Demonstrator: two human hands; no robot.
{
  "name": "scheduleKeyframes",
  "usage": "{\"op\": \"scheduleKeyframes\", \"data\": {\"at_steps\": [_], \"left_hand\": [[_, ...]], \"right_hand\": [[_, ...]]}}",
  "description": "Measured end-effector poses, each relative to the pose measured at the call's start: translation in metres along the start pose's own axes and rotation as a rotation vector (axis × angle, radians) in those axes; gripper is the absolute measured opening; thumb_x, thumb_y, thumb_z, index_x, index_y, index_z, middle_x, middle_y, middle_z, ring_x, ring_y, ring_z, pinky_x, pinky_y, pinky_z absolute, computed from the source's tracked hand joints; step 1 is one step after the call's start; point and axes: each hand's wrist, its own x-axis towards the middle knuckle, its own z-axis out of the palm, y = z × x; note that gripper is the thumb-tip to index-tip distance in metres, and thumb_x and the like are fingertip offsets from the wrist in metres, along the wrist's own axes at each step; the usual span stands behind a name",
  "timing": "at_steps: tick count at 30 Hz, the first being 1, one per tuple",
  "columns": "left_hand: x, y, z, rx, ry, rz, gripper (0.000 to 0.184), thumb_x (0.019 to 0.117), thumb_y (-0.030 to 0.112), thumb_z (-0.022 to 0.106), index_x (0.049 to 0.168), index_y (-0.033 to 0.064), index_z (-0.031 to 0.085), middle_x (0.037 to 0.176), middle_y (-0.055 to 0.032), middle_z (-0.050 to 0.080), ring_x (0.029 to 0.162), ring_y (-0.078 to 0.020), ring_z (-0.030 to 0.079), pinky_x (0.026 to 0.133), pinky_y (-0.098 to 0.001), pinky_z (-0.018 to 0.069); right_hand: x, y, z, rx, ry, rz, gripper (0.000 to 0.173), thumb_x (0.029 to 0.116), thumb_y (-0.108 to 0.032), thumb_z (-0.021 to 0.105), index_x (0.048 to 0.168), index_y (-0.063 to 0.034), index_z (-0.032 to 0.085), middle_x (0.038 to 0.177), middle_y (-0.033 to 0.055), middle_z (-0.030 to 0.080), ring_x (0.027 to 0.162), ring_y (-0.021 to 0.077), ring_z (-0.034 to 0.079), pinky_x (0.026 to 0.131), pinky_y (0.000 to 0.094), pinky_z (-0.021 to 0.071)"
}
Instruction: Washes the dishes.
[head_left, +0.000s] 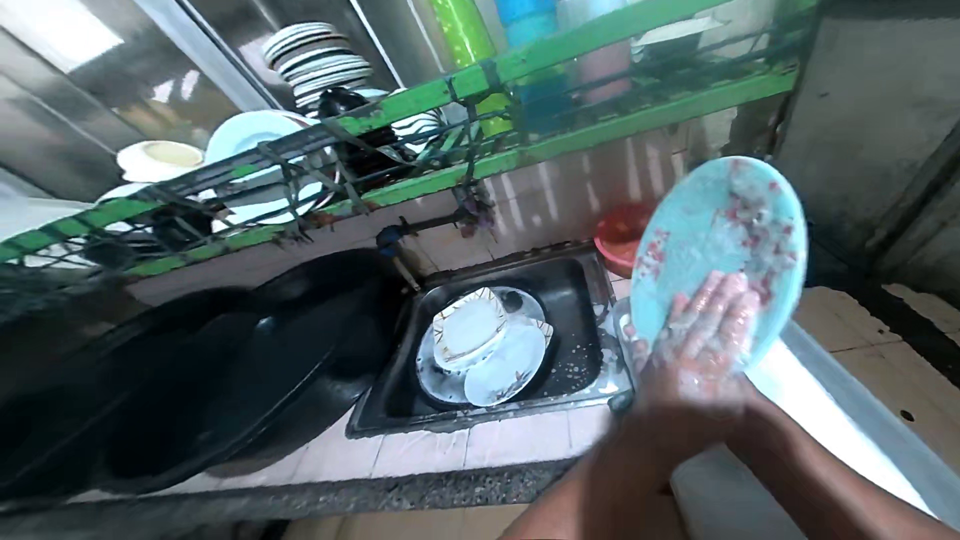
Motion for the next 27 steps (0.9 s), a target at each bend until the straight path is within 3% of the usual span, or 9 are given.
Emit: {"op": "scheduleKeyframes", "data": {"at_steps": [2,3,5,9,11,14,17,21,27], "left_hand": [[0.001,-0.021,-0.018,-0.054,-0.074,-0.278,0.054,0.0974,0.006,0.057,0.151,0.0042,0.049,0.157,-0.0092,0.048,0.145,-0.0181,0.044,0.12,-0.0412,0.0353],[0.0,-0.032,-0.032,-0.053,-0.134,-0.473,0.06,0.0993,0.005,0.055,0.157,0.0136,0.041,0.158,-0.0061,0.046,0.139,-0.0171,0.049,0.115,-0.0415,0.0418],[-0.006,-0.064,-0.05,0.12,-0.207,-0.726,0.063,0.0989,0.001,0.056,0.158,0.0182,0.04,0.15,-0.012,0.054,0.126,-0.0291,0.061,0.103,-0.0526,0.0507],[-0.053,-0.147,-0.064,0.463,-0.505,-0.966,0.055,0.0966,0.006,0.057,0.15,0.0176,0.051,0.128,-0.0194,0.067,0.116,-0.0402,0.066,0.098,-0.0624,0.0512],[-0.063,-0.164,-0.06,0.5,-0.564,-0.994,0.051,0.1002,0.009,0.053,0.151,0.0162,0.05,0.131,-0.0195,0.066,0.119,-0.0397,0.064,0.1,-0.0611,0.0506],[-0.038,-0.141,-0.027,0.423,-0.527,-0.8,0.048,0.1056,0.015,0.048,0.153,0.0124,0.047,0.153,-0.0111,0.052,0.139,-0.0278,0.051,0.116,-0.049,0.0418],[-0.007,-0.108,0.021,0.315,-0.648,-0.583,0.04,0.1058,0.016,0.049,0.145,0.0114,0.057,0.156,-0.0081,0.047,0.143,-0.0271,0.046,0.116,-0.0502,0.0409],[0.006,-0.085,0.057,0.367,-0.976,-0.783,0.04,0.1081,0.022,0.041,0.137,0.0012,0.059,0.143,-0.0207,0.056,0.131,-0.0397,0.055,0.103,-0.0613,0.0469],[0.006,-0.111,0.069,0.367,-1.034,-0.798,0.043,0.1032,0.017,0.05,0.145,0.0089,0.053,0.145,-0.0168,0.055,0.132,-0.0359,0.054,0.103,-0.0599,0.0481]], "right_hand": [[-0.003,-0.012,0.032,0.278,0.114,0.203,0.035,0.1117,-0.032,0.029,0.116,-0.0112,0.057,0.089,0.0055,0.067,0.08,0.0144,0.068,0.07,0.0337,0.0587],[-0.005,-0.019,0.035,0.239,0.187,0.247,0.03,0.1098,-0.031,0.035,0.118,-0.0124,0.057,0.09,0.0095,0.068,0.078,0.0201,0.069,0.066,0.0386,0.0604],[-0.015,-0.03,0.007,0.011,0.213,0.256,0.033,0.1092,-0.024,0.04,0.135,-0.0071,0.051,0.107,0.0188,0.068,0.091,0.0318,0.071,0.073,0.0472,0.0618],[-0.049,-0.054,-0.053,-0.77,0.405,0.143,0.051,0.0904,-0.019,0.071,0.136,-0.003,0.055,0.114,0.0133,0.068,0.1,0.0194,0.068,0.087,0.0381,0.0582],[-0.064,-0.06,-0.075,-1.14,0.428,0.238,0.072,0.0866,-0.026,0.079,0.146,-0.0017,0.048,0.127,0.0247,0.064,0.117,0.0345,0.063,0.102,0.054,0.0496],[-0.078,-0.058,-0.087,-1.506,0.303,0.341,0.068,0.0898,-0.033,0.076,0.147,-0.0074,0.05,0.124,0.0275,0.066,0.116,0.0455,0.064,0.099,0.0662,0.0483],[-0.082,-0.054,-0.083,-1.579,0.212,0.454,0.065,0.0922,-0.034,0.073,0.148,-0.0111,0.049,0.126,0.025,0.066,0.117,0.0446,0.064,0.099,0.0662,0.0484],[-0.078,-0.051,-0.093,-1.547,0.212,0.488,0.066,0.0911,-0.033,0.074,0.148,-0.0098,0.049,0.128,0.0242,0.065,0.119,0.0428,0.063,0.101,0.064,0.048],[-0.074,-0.052,-0.087,-1.515,0.271,0.505,0.065,0.0947,-0.044,0.068,0.148,-0.0113,0.049,0.132,0.0215,0.065,0.123,0.0394,0.062,0.104,0.0616,0.0471]]}}
